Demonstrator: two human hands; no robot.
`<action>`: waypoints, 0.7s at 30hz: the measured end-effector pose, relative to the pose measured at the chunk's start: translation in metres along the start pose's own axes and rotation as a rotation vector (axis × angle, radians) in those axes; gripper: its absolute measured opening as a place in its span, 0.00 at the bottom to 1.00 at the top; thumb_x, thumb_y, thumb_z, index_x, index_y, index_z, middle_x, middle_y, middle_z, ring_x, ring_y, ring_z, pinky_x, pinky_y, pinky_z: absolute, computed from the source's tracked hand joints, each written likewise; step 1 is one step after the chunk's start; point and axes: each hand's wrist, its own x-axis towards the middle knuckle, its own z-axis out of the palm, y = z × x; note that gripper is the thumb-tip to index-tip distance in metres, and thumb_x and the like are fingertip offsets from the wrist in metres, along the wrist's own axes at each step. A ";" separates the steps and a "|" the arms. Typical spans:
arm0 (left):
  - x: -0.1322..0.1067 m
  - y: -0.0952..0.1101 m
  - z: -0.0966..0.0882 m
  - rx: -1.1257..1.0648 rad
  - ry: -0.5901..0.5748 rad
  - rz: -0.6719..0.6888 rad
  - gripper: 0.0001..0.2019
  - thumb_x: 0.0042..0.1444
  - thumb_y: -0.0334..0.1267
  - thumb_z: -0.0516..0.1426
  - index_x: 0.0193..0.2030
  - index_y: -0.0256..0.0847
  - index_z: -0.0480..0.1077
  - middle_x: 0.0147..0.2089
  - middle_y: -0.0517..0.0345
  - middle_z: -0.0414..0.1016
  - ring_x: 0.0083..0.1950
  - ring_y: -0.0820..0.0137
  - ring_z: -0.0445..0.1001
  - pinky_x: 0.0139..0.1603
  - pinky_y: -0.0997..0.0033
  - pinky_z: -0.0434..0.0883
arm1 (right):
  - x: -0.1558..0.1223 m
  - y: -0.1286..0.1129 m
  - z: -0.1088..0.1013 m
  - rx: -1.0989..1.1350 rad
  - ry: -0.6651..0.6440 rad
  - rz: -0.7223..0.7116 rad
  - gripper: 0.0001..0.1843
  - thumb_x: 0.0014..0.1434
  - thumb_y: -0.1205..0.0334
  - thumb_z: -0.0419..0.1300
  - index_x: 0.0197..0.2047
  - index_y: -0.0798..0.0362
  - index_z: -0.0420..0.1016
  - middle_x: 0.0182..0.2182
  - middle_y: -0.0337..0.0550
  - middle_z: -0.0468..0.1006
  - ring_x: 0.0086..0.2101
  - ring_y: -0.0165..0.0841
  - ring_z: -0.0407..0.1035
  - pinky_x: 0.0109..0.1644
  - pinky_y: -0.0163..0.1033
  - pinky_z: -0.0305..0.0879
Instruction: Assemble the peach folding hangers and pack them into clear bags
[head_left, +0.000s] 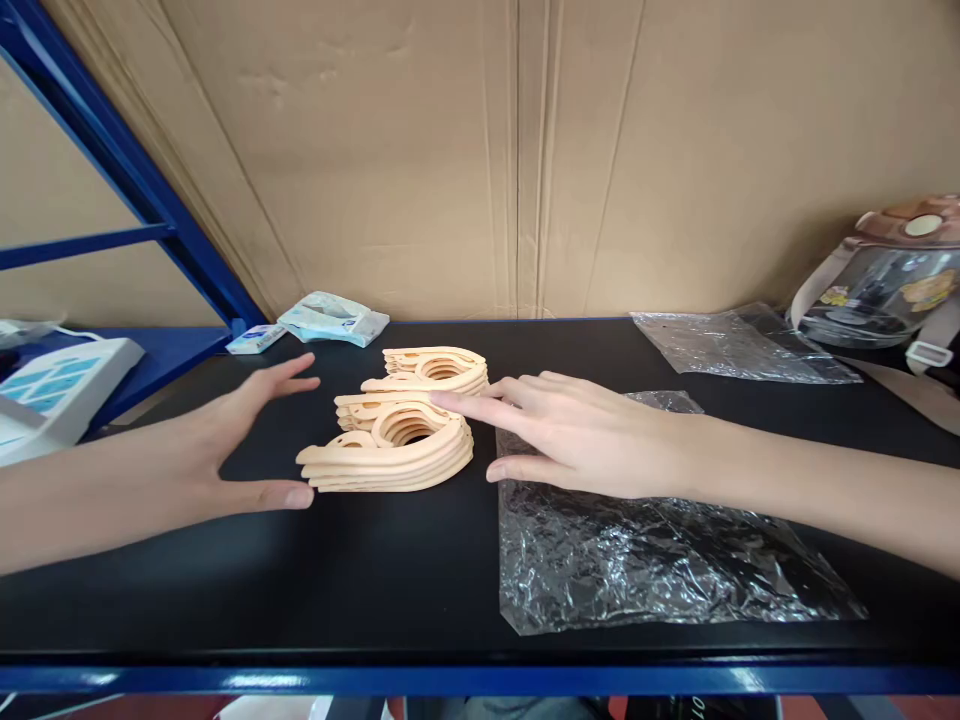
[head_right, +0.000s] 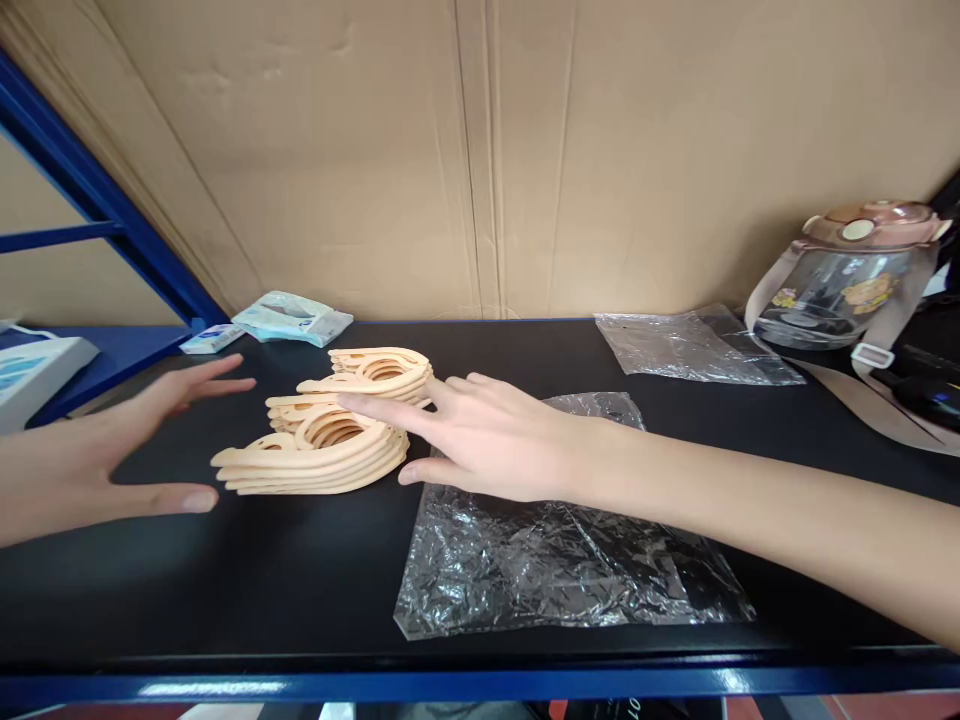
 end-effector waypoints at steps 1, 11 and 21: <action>0.003 -0.006 0.005 -0.006 -0.081 -0.037 0.49 0.47 0.61 0.63 0.71 0.51 0.45 0.68 0.55 0.62 0.66 0.47 0.61 0.64 0.35 0.55 | 0.003 -0.002 0.003 -0.022 0.000 -0.003 0.33 0.67 0.53 0.52 0.71 0.48 0.47 0.60 0.55 0.68 0.49 0.44 0.70 0.49 0.53 0.67; 0.011 -0.023 0.036 -0.133 -0.181 0.010 0.40 0.52 0.60 0.59 0.66 0.53 0.45 0.58 0.58 0.68 0.63 0.50 0.63 0.60 0.43 0.64 | 0.031 -0.010 0.003 0.046 -0.113 0.031 0.21 0.65 0.50 0.55 0.54 0.54 0.69 0.48 0.53 0.75 0.46 0.43 0.69 0.48 0.50 0.67; 0.007 -0.005 0.049 -0.138 -0.100 -0.003 0.31 0.56 0.59 0.54 0.60 0.48 0.50 0.53 0.60 0.68 0.50 0.62 0.72 0.49 0.63 0.72 | 0.045 -0.015 0.010 0.059 -0.166 0.063 0.13 0.58 0.60 0.63 0.45 0.57 0.72 0.42 0.51 0.77 0.41 0.42 0.72 0.41 0.45 0.69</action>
